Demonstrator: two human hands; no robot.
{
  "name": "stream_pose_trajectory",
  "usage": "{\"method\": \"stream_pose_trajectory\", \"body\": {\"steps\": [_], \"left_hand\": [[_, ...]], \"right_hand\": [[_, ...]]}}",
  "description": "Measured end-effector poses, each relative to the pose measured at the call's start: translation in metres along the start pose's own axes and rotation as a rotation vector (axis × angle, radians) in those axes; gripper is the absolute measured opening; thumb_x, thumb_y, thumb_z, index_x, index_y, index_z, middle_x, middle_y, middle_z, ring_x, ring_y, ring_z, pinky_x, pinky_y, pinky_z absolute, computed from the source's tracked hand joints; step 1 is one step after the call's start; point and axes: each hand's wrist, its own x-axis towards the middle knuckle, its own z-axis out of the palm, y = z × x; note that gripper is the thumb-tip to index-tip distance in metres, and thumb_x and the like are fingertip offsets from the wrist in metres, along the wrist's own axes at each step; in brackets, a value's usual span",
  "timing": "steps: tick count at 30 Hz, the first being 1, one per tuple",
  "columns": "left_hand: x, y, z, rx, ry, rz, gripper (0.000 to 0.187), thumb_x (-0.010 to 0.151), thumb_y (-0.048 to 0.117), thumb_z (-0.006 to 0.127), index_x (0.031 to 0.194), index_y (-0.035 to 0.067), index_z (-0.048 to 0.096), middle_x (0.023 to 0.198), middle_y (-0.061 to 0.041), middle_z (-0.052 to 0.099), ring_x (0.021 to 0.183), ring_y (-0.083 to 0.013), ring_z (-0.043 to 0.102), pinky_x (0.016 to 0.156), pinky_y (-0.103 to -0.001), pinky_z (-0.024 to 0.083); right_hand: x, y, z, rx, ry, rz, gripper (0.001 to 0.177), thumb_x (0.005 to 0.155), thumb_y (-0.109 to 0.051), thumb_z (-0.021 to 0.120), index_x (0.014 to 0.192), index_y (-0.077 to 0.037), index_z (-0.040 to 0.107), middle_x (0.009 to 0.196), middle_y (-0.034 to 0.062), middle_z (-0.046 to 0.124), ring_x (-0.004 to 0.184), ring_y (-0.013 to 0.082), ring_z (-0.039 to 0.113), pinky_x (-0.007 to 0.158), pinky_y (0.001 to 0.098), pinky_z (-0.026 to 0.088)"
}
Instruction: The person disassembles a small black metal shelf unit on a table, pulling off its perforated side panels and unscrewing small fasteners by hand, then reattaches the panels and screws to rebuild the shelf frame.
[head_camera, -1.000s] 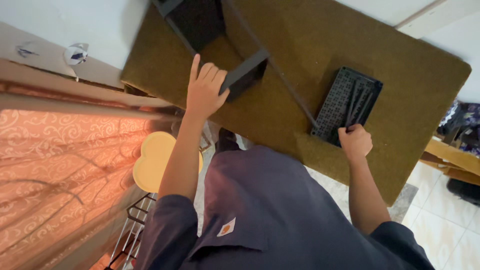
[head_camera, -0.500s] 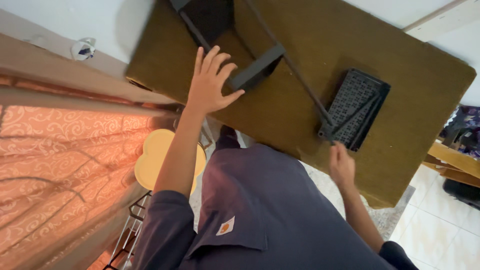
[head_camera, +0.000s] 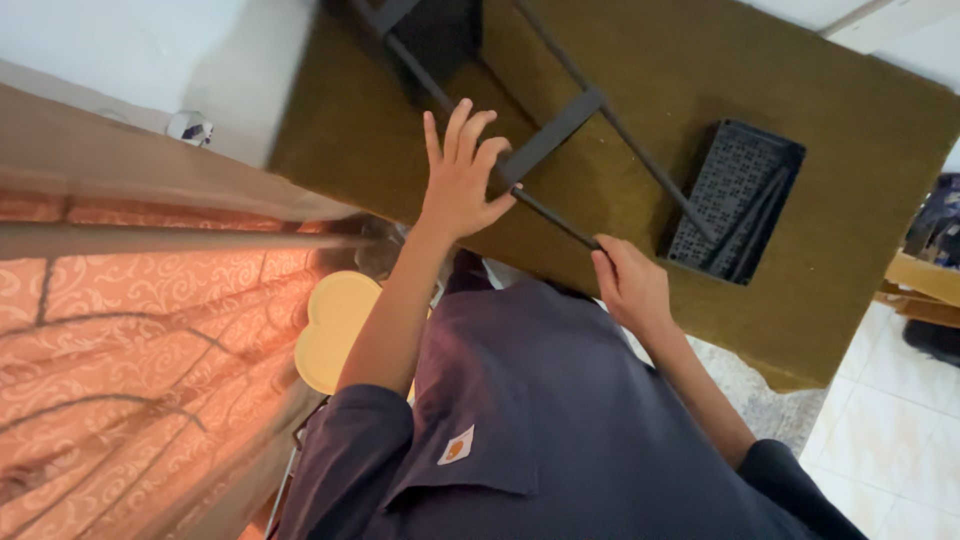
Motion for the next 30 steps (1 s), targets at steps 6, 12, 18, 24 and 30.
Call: {"method": "stream_pose_trajectory", "body": {"steps": [6,12,18,24,30], "left_hand": [[0.003,-0.001,-0.006,-0.061,0.002,0.031,0.059,0.075,0.032,0.087,0.122,0.014,0.055,0.149,-0.015,0.041,0.153,-0.0409,0.021,0.123,-0.072,0.001],[0.015,-0.011,-0.023,0.044,-0.020,0.160,0.061,0.071,0.047,0.090,0.109,0.009,0.061,0.117,-0.011,0.056,0.134,-0.0375,0.044,0.122,-0.071,0.009],[0.031,-0.026,-0.027,0.031,-0.103,0.319,0.065,0.071,0.055,0.088,0.106,0.006,0.064,0.106,-0.012,0.056,0.111,-0.0341,0.051,0.121,-0.055,0.029],[0.032,-0.033,-0.023,0.028,-0.065,0.391,0.064,0.071,0.056,0.088,0.104,0.007,0.062,0.106,-0.011,0.054,0.106,-0.0329,0.050,0.111,-0.054,0.034],[0.033,-0.033,-0.021,0.040,-0.058,0.391,0.062,0.068,0.054,0.088,0.100,0.008,0.061,0.104,-0.010,0.053,0.103,-0.0330,0.049,0.107,-0.053,0.034]], "right_hand": [[0.007,-0.017,0.001,-0.056,-0.046,0.134,0.020,0.102,-0.019,0.062,0.117,-0.007,0.068,0.095,0.0119,0.070,0.081,0.0335,0.068,0.069,0.0418,0.053],[0.006,-0.025,0.008,-0.099,-0.004,0.141,0.019,0.103,-0.022,0.060,0.114,-0.008,0.067,0.096,0.0122,0.070,0.082,0.0350,0.068,0.067,0.0435,0.052],[0.001,-0.051,0.009,-0.378,-0.131,0.244,0.025,0.106,-0.030,0.055,0.097,-0.007,0.057,0.082,0.0138,0.070,0.075,0.0371,0.067,0.063,0.0507,0.050],[0.000,-0.045,0.016,-0.427,-0.307,0.373,0.039,0.109,-0.040,0.047,0.087,-0.009,0.053,0.067,0.0169,0.066,0.062,0.0408,0.064,0.059,0.0543,0.048],[-0.007,0.019,0.018,0.461,-0.455,0.523,0.052,0.116,-0.045,0.047,0.080,-0.009,0.055,0.061,0.0029,0.053,0.054,0.0201,0.050,0.050,0.0400,0.040]]}}
